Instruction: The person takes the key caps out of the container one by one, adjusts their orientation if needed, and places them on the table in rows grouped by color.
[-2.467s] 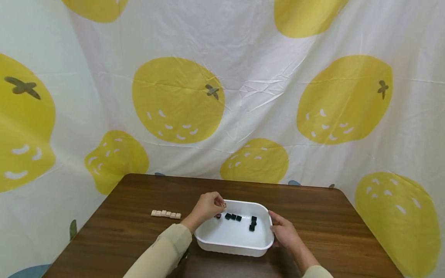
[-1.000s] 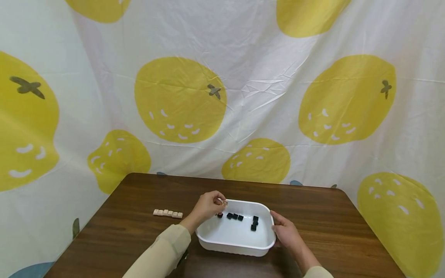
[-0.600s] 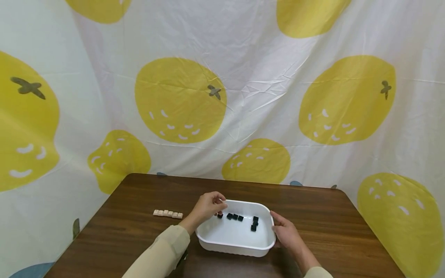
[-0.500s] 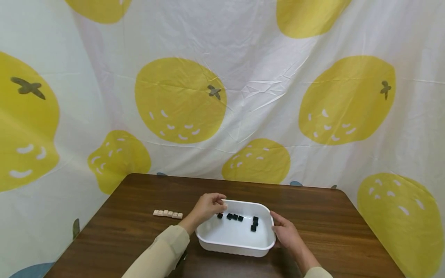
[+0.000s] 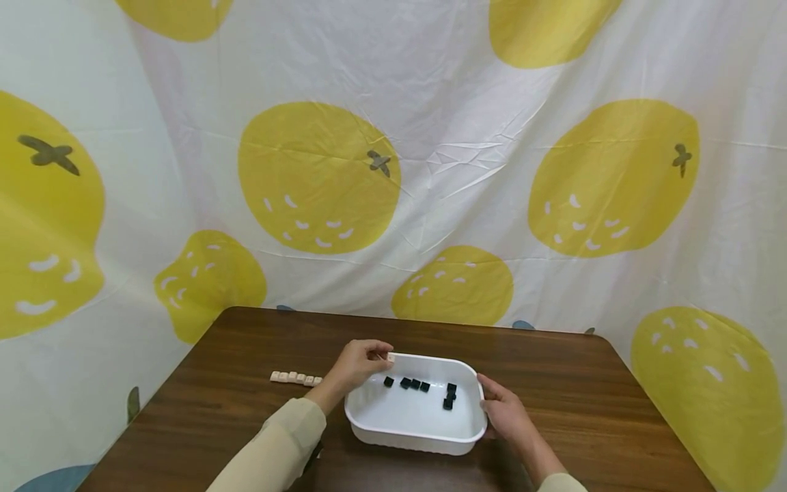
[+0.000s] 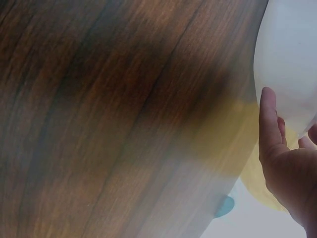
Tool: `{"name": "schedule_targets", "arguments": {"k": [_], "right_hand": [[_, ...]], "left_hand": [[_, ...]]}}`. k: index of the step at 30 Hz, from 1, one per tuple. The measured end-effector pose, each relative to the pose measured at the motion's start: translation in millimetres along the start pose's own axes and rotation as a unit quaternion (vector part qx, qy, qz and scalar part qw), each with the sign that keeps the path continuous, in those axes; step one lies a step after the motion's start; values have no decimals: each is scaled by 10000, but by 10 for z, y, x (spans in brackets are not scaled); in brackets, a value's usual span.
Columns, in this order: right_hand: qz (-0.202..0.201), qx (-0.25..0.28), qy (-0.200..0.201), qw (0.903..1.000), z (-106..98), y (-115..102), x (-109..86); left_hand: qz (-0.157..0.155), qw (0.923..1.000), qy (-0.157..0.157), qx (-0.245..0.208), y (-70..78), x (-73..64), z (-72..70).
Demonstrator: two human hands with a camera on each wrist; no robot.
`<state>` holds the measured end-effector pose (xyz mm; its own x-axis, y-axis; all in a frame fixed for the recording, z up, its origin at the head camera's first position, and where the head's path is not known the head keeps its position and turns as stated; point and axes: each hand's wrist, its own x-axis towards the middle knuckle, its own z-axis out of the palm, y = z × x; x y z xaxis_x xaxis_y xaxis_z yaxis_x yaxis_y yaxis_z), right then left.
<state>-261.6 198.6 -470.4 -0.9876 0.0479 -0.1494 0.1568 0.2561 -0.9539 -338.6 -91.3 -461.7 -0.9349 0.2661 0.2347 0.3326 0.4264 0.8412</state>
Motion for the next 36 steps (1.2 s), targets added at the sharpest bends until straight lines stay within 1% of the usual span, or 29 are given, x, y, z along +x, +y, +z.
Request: {"name": "schedule_targets", "arguments": {"k": [3,7,8,12,17,21,25,29,32,36], "right_hand": [[-18,16,21,10000,-2,0,-8],[-13,61,5,10000,-1,-5,-17],[6,64,4,10000,-1,-6,-16],[23,73,-13,10000,-2,-2,-5],[56,51,-35,10000,-3,9,7],[111,7,-48,9999,-3,9,13],[77,8,-28,10000,-10,6,6],[61,-146,-1,9999,-28,0,5],[61,-251,-9,9997,-35,-2,6],[22,-247,1,9997,-32,1,4]], "left_hand": [[-13,10000,36,-27,-19,4,-53],[-194,9996,134,-176,-43,-7,-158],[-192,9994,174,-212,-54,-12,-191],[-246,9988,367,-228,-104,-33,-344],[-346,9978,501,-265,-167,-82,-568],[-439,9973,573,-109,-235,-141,-763],[-541,9964,627,183,-320,-215,-959],[-597,9950,669,448,-420,-277,-1133],[-678,9939,681,532,-494,-318,-1248],[-846,9927,639,583,-575,-393,-1387]]}}
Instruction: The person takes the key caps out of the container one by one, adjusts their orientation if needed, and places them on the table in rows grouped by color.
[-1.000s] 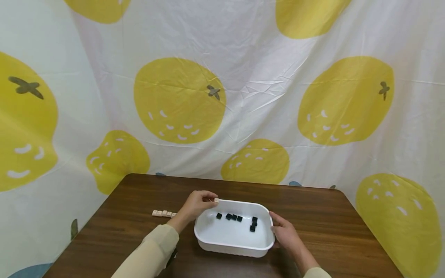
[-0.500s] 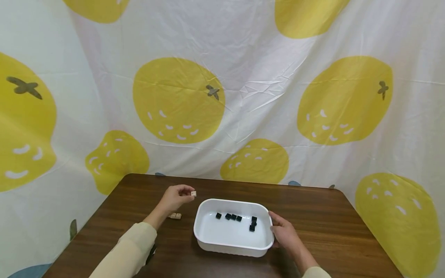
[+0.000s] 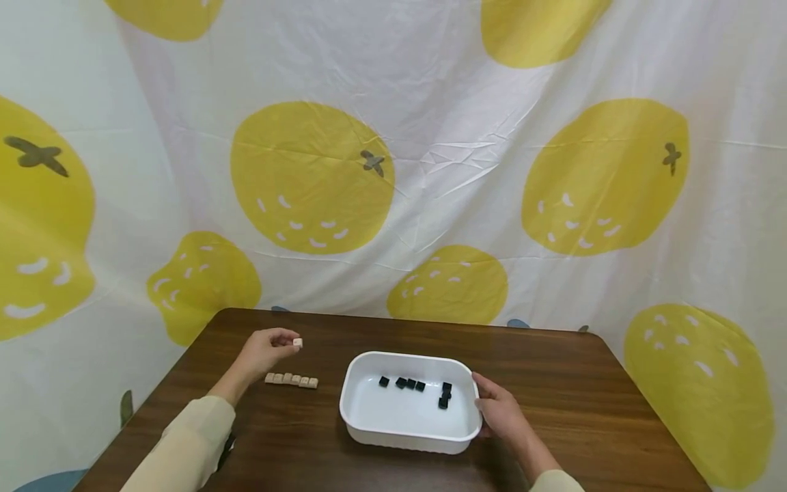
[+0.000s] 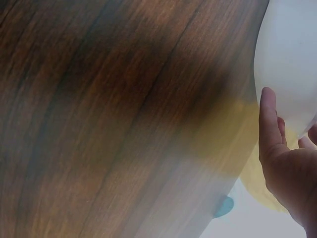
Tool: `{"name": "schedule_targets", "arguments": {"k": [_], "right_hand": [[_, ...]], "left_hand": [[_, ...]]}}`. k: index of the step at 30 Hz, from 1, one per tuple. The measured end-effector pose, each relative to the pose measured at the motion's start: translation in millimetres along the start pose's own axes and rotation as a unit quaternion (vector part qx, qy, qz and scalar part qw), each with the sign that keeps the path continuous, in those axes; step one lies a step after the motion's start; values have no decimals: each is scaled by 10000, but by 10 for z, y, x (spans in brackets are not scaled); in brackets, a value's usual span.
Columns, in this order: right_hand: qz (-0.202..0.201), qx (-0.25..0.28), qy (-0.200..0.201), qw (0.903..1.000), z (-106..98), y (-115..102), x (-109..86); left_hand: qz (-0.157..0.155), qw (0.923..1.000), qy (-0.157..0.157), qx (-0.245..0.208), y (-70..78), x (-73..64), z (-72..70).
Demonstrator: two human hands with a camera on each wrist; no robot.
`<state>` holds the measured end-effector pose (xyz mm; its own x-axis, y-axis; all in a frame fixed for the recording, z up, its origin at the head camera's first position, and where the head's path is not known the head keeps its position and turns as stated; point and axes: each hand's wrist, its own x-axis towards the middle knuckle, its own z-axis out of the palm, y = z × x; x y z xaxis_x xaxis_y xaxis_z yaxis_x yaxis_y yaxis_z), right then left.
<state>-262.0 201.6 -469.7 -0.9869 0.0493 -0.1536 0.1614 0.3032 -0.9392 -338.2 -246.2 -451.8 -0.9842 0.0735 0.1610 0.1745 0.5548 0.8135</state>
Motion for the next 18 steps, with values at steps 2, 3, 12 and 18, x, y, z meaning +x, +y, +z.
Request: {"name": "schedule_targets", "arguments": {"k": [2,3,12,18], "right_hand": [[-16,8,9,10000,3,3,-1],[-7,23,16,10000,3,2,-3],[43,8,18,10000,7,-7,-4],[-7,25,36,10000,9,-6,-14]], "left_hand": [[-78,9999,-35,91,-64,-28,-64],[-108,9998,-52,163,-100,-43,-96],[-508,9953,-264,778,-399,-184,-352],[-618,9915,-304,1103,-515,-226,-410]]}}
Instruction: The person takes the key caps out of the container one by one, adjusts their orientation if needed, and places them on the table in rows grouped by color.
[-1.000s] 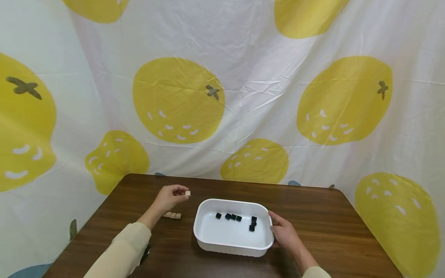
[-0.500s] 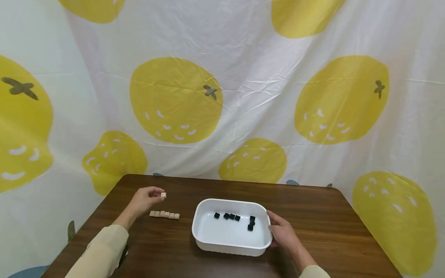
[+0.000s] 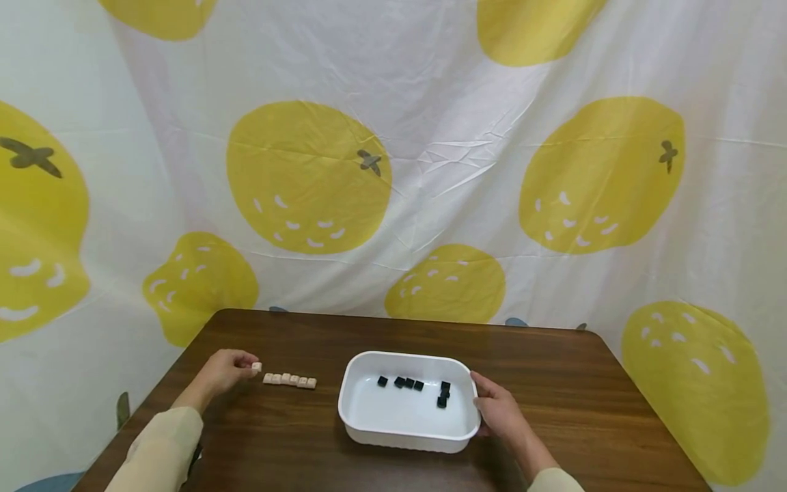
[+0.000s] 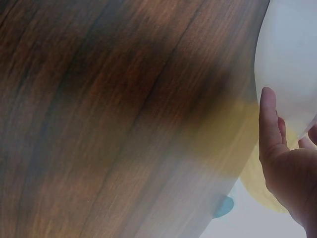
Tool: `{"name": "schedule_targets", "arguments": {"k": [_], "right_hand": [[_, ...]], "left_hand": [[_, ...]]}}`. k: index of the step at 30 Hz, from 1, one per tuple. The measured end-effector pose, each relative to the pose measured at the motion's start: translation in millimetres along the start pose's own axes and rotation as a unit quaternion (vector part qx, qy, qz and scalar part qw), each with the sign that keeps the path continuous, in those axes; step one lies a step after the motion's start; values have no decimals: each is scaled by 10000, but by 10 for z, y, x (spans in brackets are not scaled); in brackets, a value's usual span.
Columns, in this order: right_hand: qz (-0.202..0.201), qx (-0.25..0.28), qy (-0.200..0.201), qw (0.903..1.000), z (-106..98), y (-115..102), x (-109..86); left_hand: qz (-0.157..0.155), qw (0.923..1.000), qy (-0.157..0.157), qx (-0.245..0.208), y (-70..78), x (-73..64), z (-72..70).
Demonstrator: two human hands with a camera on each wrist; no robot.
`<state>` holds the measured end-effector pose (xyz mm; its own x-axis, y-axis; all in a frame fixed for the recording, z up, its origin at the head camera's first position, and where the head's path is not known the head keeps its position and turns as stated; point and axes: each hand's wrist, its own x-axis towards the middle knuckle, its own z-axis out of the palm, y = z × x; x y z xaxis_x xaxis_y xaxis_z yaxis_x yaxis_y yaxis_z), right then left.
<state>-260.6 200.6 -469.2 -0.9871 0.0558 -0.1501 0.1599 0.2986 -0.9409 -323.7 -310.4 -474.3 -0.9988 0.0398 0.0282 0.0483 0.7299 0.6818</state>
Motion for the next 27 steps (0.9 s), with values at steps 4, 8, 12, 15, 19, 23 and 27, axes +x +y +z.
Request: {"name": "schedule_targets", "arguments": {"k": [4,8,12,15,19,23,27], "right_hand": [[-18,31,2,10000,2,6,-1],[-15,65,-22,10000,2,9,-5],[-11,17,-6,10000,4,5,-8],[13,12,20,10000,7,5,-4],[52,75,19,10000,8,0,-1],[88,81,-9,9999,0,-1,0],[62,90,-1,9999,-1,-1,3]], "left_hand": [[93,9997,22,217,-64,-7,3],[119,9995,-7,290,-113,-12,27],[146,9992,-47,369,-136,-6,56],[207,9989,-80,423,-146,6,76],[297,9984,-114,467,-143,20,105],[292,9983,-155,485,-131,35,133],[173,9988,-242,380,-125,42,154]]}}
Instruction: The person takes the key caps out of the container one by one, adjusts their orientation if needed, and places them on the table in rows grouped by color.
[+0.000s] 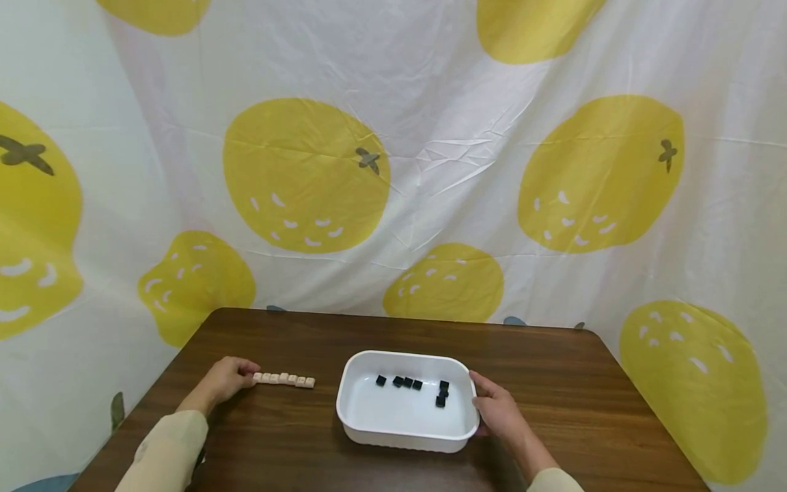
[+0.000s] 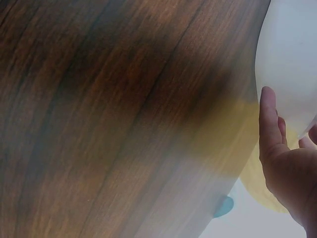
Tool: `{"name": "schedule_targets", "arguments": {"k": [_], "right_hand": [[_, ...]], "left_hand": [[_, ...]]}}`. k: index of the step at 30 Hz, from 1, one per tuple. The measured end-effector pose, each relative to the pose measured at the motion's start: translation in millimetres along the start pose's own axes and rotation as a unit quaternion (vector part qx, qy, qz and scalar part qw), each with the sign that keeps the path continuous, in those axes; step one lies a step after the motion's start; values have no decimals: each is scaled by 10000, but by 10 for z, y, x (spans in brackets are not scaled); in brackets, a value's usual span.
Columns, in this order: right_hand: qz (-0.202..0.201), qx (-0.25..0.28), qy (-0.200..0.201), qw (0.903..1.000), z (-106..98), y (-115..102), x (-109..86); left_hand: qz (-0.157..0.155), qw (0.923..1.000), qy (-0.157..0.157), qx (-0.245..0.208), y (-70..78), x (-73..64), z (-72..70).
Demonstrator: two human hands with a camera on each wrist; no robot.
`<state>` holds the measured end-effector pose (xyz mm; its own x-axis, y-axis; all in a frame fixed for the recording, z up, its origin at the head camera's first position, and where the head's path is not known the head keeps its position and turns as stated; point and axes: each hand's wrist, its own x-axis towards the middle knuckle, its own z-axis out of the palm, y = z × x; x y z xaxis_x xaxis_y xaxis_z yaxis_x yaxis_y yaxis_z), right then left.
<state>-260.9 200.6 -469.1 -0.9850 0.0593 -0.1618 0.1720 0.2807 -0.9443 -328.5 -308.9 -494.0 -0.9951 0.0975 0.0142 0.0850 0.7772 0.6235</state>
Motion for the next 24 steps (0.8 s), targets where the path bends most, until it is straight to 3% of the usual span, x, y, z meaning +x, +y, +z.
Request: {"name": "schedule_targets", "arguments": {"k": [6,13,19,24], "right_hand": [[0,-7,-23,10000,5,-7,-6],[-3,-5,-8,10000,2,-15,-10],[12,-64,-29,10000,-5,-16,-10],[46,-31,-48,10000,-3,-11,-15]], "left_hand": [[-112,9999,9,-124,4,-23,-4],[66,9989,455,22,112,-24,-20],[518,9952,820,-88,374,58,11],[888,9925,796,-284,714,179,119]]}}
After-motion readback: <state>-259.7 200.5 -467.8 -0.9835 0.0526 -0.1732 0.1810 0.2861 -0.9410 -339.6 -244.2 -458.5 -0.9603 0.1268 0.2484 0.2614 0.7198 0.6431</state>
